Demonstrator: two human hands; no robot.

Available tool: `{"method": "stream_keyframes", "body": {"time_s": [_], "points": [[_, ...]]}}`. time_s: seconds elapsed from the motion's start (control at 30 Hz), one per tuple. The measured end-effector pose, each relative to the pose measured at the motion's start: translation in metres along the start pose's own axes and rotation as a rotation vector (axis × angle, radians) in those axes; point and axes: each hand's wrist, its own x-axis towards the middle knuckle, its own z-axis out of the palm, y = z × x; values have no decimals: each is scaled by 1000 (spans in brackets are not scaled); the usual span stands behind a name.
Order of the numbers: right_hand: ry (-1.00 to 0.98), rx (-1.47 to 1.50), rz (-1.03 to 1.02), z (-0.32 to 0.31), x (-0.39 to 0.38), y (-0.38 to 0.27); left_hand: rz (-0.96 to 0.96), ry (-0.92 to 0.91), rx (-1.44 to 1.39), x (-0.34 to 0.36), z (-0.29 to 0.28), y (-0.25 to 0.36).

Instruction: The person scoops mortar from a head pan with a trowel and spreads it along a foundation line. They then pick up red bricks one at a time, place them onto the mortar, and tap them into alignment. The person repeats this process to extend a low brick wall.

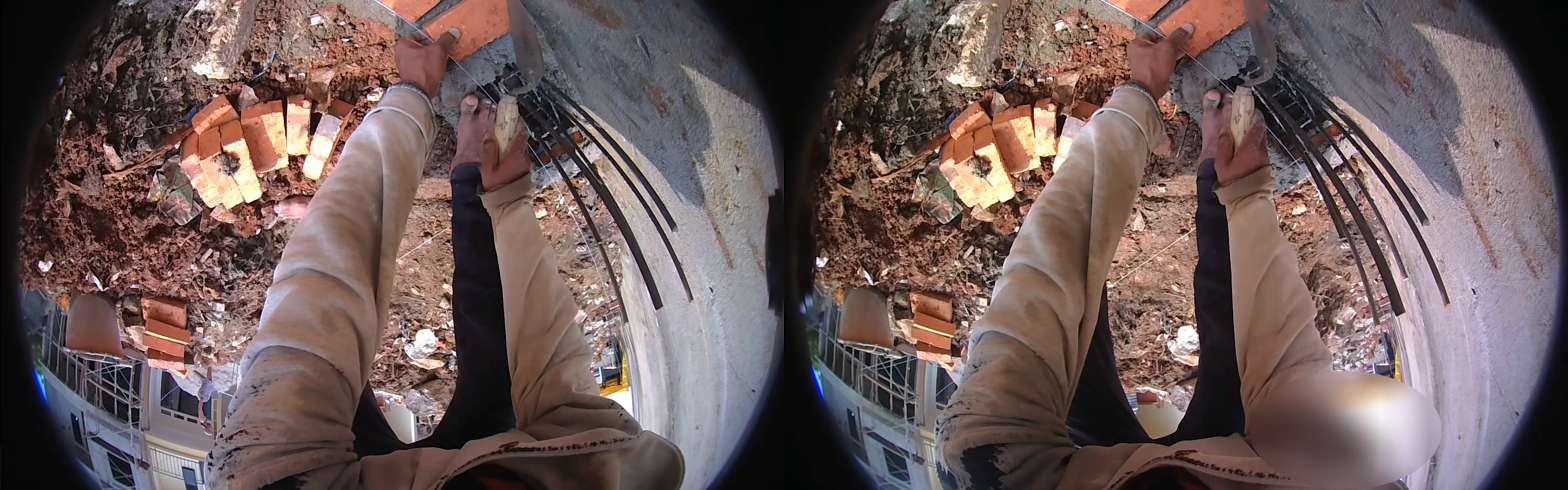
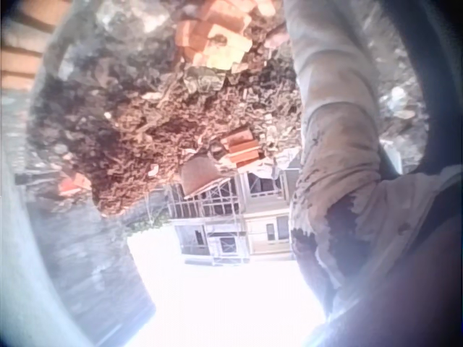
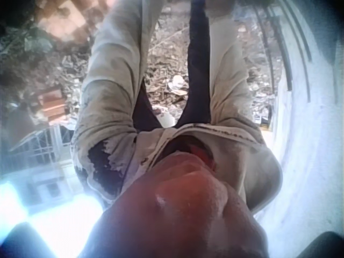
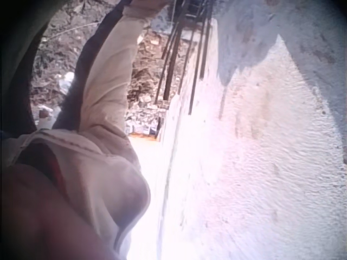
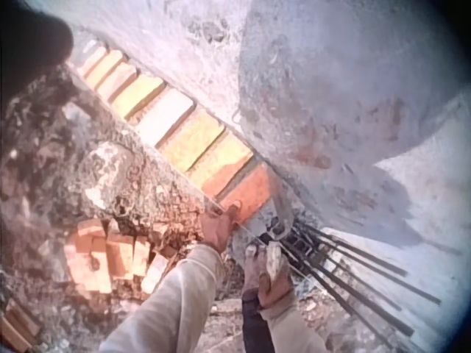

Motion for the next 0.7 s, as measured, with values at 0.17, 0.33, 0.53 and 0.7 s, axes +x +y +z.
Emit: {"method": "stream_keyframes", "body": {"time_s": [0.17,0.33,0.53,0.7], "points": [[78,47,32,0,3,-8,-51,5,0,0,3,3],[49,54,26,-1,4,-20,-31,34,-86,2,0,-5],[46,-4,22,0,5,-5,-53,24,68,-12,7,13],[29,-41,12,2,5,-5,-21,58,21,-1,4,3]]}}
